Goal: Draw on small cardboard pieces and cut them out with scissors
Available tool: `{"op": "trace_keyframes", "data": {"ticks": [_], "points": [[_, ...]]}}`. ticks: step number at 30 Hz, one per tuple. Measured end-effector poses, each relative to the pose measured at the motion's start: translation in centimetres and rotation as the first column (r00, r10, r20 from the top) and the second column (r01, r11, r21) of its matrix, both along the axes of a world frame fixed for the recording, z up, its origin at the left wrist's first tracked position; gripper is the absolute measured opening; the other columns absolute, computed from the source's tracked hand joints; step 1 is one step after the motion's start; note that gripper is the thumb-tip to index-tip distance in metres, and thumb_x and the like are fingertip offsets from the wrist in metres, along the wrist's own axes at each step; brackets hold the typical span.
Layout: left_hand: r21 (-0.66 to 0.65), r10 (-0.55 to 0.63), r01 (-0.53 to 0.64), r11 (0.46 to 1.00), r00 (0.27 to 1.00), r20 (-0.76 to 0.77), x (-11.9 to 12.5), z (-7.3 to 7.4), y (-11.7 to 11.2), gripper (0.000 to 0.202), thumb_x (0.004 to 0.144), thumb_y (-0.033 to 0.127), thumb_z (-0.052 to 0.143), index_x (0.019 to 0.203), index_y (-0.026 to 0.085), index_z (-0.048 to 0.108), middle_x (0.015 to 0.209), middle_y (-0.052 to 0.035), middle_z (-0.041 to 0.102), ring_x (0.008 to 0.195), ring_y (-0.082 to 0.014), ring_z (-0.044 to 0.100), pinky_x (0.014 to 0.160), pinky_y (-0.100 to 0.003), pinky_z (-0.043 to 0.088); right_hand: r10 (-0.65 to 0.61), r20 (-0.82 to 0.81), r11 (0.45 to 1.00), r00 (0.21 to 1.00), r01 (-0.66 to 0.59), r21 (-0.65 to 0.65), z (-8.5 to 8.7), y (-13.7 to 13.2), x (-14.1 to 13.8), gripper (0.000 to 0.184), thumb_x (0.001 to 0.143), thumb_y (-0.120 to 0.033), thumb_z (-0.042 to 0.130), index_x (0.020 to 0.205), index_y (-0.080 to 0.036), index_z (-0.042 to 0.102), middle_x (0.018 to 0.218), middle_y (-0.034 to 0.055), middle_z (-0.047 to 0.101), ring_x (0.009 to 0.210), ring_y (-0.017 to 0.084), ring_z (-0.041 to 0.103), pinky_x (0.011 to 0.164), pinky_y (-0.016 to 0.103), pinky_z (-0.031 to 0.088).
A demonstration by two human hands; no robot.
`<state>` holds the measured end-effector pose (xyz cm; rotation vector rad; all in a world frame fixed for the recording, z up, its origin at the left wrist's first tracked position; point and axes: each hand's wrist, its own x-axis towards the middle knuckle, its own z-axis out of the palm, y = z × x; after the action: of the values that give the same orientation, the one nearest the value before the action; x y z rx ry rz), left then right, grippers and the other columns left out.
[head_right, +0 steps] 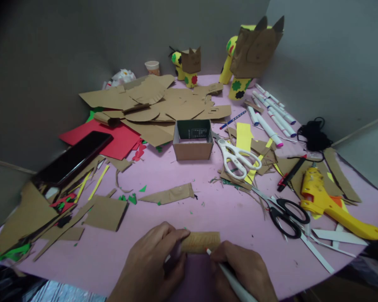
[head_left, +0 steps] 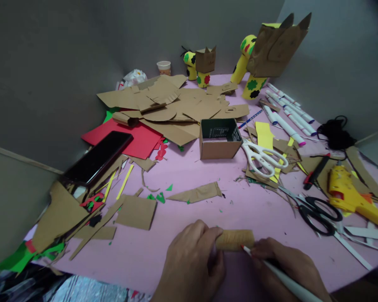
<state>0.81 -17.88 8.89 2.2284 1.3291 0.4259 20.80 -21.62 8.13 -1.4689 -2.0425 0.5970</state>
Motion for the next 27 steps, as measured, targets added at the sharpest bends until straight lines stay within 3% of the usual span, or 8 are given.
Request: {"op": "trace_keyframes", "data": {"ticks": [6,27], "points": [[-0.004,0.004,-0.004,1.0,1.0,-0.007,0.03,-0.21,-0.1,0.032,0.074,0.015,0.052,0.104,0.023,0.061,0.085,-0.0053,0.062,0.077,-0.0215,0.059,0.064,-0.034,0.05,-0.02,-0.022,0.999,1.0,0.019,-0.035,-0.54,-0.34,0.3,0.014,0.084,-0.016,0.044,0.076,-0.022,0.054,0.054,-0.0036,0.064,0.041,0.01,0.06,0.043,0.016,0.047],[0.007,0.004,-0.004,1.0,1.0,0.02,-0.02,-0.02,-0.09,0.031,0.073,0.013,0.051,0.102,0.02,0.062,0.083,-0.0073,0.062,0.077,-0.0242,0.06,0.063,-0.039,0.052,0.008,-0.057,0.999,0.998,-0.005,0.049,0.4,0.4,-0.46,0.017,0.081,-0.014,0.043,0.067,-0.023,0.048,0.048,-0.0064,0.056,0.036,0.008,0.053,0.038,0.015,0.042]]}}
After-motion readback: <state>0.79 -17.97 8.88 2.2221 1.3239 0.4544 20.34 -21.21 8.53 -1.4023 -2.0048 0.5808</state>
